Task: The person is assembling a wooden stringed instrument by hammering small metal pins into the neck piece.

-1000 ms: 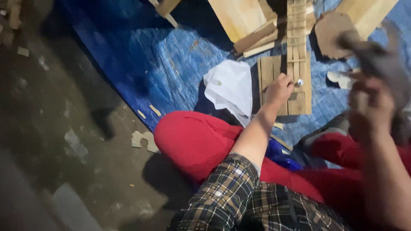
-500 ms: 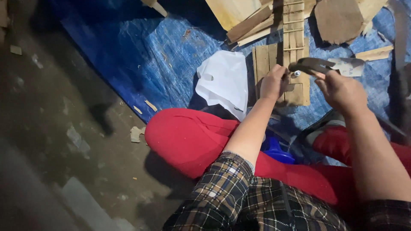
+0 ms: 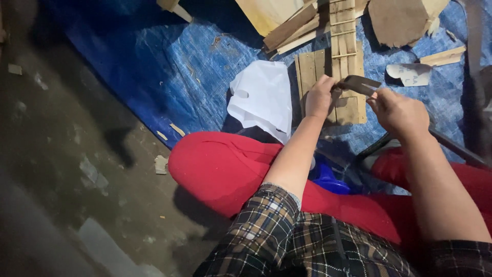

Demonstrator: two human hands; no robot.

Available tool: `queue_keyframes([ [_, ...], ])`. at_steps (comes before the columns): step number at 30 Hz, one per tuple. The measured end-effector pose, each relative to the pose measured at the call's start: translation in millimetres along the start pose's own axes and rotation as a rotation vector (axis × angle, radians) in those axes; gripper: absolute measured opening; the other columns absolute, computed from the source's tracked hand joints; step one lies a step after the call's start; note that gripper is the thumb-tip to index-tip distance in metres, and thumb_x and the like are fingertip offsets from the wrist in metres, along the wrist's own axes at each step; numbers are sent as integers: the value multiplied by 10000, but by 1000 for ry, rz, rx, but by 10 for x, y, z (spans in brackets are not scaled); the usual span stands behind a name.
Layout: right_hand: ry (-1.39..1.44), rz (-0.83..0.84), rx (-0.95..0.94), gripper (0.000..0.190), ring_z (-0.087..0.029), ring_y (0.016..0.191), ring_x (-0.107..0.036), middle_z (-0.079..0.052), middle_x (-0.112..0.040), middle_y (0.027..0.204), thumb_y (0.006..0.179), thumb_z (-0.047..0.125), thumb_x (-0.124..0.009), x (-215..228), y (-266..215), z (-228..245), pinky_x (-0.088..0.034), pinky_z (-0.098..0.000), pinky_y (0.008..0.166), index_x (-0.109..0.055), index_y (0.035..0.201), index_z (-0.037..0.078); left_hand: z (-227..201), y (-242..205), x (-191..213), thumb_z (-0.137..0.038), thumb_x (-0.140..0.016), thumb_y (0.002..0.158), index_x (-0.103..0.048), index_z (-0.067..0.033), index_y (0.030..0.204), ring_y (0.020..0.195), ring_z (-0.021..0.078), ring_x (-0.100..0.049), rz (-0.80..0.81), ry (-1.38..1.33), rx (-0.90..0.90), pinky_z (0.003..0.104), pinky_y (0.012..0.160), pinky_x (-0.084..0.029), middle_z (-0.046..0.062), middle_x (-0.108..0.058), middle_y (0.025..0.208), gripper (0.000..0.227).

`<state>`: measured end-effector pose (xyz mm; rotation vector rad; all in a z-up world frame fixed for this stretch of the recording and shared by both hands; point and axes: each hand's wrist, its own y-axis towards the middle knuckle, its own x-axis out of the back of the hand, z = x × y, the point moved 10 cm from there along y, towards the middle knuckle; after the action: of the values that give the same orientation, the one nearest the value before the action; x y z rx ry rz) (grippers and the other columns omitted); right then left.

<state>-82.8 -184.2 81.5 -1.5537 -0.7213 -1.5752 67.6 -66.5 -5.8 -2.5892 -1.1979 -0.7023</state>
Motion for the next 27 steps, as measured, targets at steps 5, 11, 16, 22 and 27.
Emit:
queue_keyframes([
  [5,63,-55,21,331,-338,655,-689,-80,-733,828,1145,449,-691,22,-8,-60,-542,-427,587,-646,1059,133,-131,-21,66,-47,-670,821,-614,-121,924,779,236,-617,-32,44,-45,351,741,-505,15,-600,908,139],
  [11,33,-4,12,303,-297,671,-712,-51,-748,863,1145,425,-665,73,1,29,-554,-398,599,-653,1131,123,-60,-38,51,-21,-705,785,-649,-139,898,774,182,-620,-71,6,-20,300,774,-517,-22,-613,892,173],
  [16,43,86,-66,317,-325,725,-738,-51,-781,909,1119,499,-640,-64,-19,-42,-585,-427,618,-699,1168,191,-168,-27,84,-91,-632,859,-640,-122,1008,787,275,-623,8,34,-55,371,751,-512,43,-592,929,152],
  [22,113,-26,-40,188,-281,698,-721,-44,-756,905,1147,318,-691,49,10,-148,-558,-406,595,-678,1226,147,383,30,-170,-141,-717,847,-678,-138,924,774,213,-639,42,-41,171,324,719,-509,-4,-640,890,87],
  [27,151,-135,-128,186,-330,704,-698,-89,-749,879,1153,321,-747,-106,-32,-522,-536,-421,620,-770,1202,144,892,7,-240,-85,-647,901,-678,-3,1001,730,177,-632,3,-886,660,273,655,-508,112,-689,862,133],
])
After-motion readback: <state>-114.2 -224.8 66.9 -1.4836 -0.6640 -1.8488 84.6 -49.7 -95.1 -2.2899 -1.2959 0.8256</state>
